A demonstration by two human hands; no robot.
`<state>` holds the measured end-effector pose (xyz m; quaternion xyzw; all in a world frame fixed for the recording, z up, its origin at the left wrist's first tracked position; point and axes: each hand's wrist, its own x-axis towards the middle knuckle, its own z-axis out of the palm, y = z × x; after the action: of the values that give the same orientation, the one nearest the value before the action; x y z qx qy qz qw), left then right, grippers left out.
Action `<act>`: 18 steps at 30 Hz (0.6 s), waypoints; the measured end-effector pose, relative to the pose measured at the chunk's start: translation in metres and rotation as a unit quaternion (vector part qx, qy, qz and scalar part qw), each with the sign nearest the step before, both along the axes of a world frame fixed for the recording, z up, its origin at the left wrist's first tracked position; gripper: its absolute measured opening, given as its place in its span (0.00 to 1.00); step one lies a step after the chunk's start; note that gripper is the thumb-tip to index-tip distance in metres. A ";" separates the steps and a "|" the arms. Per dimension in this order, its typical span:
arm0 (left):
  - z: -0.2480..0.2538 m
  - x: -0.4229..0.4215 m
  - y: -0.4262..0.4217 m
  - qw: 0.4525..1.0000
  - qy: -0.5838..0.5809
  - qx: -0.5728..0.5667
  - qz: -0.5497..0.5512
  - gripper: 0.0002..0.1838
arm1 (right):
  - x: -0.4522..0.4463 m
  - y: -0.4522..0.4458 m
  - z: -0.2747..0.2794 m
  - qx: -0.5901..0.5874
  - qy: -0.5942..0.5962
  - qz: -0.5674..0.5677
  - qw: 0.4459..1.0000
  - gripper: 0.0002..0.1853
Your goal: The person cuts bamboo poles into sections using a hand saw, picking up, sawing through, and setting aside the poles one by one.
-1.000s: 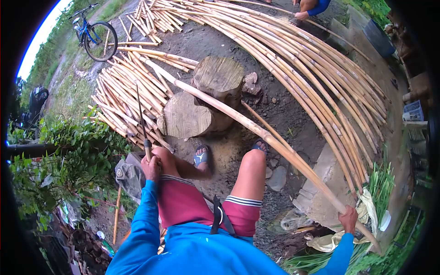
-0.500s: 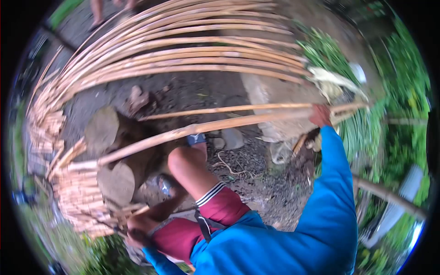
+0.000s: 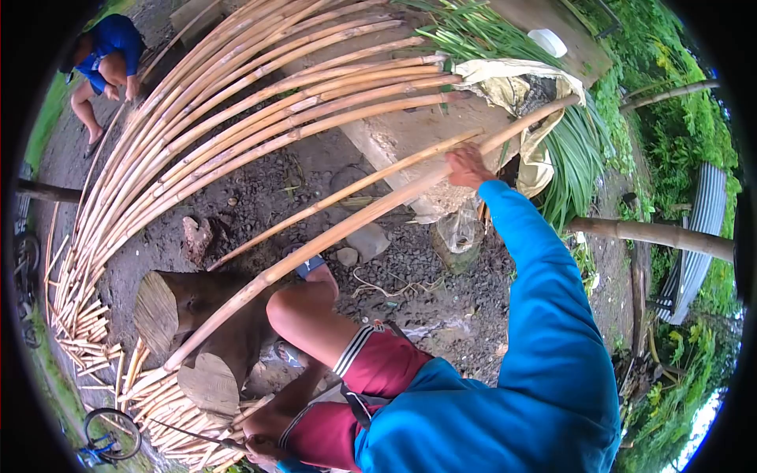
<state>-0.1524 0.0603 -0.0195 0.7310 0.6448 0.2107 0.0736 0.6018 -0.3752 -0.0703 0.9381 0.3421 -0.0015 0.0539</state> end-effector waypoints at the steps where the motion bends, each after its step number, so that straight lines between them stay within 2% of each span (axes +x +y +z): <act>1: 0.004 0.005 -0.002 0.994 0.077 0.048 -0.058 0.04 | -0.009 0.014 0.000 0.005 0.030 0.009 1.000 0.19; 2: 0.010 0.003 -0.004 0.977 0.156 0.097 -0.113 0.04 | -0.021 0.038 0.015 -0.023 0.075 -0.006 0.997 0.18; 3: -0.001 -0.008 0.004 0.971 0.172 0.107 -0.125 0.08 | -0.030 0.058 0.026 -0.049 0.121 -0.014 0.991 0.17; 4: 0.014 0.001 -0.003 0.986 0.142 -0.013 -0.086 0.09 | -0.036 0.061 0.007 0.002 0.089 0.015 0.996 0.15; 5: 0.020 0.010 -0.008 0.984 0.146 -0.024 -0.095 0.11 | -0.040 0.065 -0.016 0.060 0.060 0.052 0.995 0.13; 6: 0.018 0.005 0.003 0.983 0.134 -0.123 -0.029 0.10 | -0.039 0.080 -0.016 -0.013 0.115 -0.018 0.993 0.10; 7: 0.013 -0.002 -0.007 0.979 0.193 -0.056 -0.040 0.10 | -0.039 0.075 -0.024 0.056 0.073 0.039 0.995 0.10; 8: 0.001 -0.006 -0.006 0.990 0.134 -0.032 -0.024 0.10 | -0.040 0.075 -0.030 0.059 0.075 0.041 0.995 0.11; 9: -0.012 -0.015 -0.004 1.000 0.011 -0.016 -0.002 0.10 | -0.045 0.079 -0.037 0.061 0.076 0.040 0.994 0.12; 11: -0.032 -0.023 -0.009 0.985 -0.169 -0.003 0.026 0.10 | -0.044 0.083 -0.047 0.029 0.051 0.031 0.998 0.15; 15: -0.022 0.003 -0.040 0.939 -0.329 -0.094 0.027 0.17 | -0.041 0.079 -0.055 0.017 0.025 0.022 0.999 0.21; 16: -0.006 0.025 -0.048 0.930 -0.337 -0.148 0.005 0.17 | -0.042 0.081 -0.052 0.021 0.023 0.037 0.999 0.21; 18: 0.028 0.071 -0.065 0.903 -0.343 -0.256 -0.034 0.19 | -0.049 0.089 -0.038 -0.011 0.053 -0.009 0.998 0.27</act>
<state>-0.0810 -0.0045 0.0088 0.5914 0.5859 0.2733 0.4819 0.5528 -0.2865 -0.1079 0.9391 0.3358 -0.0557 0.0465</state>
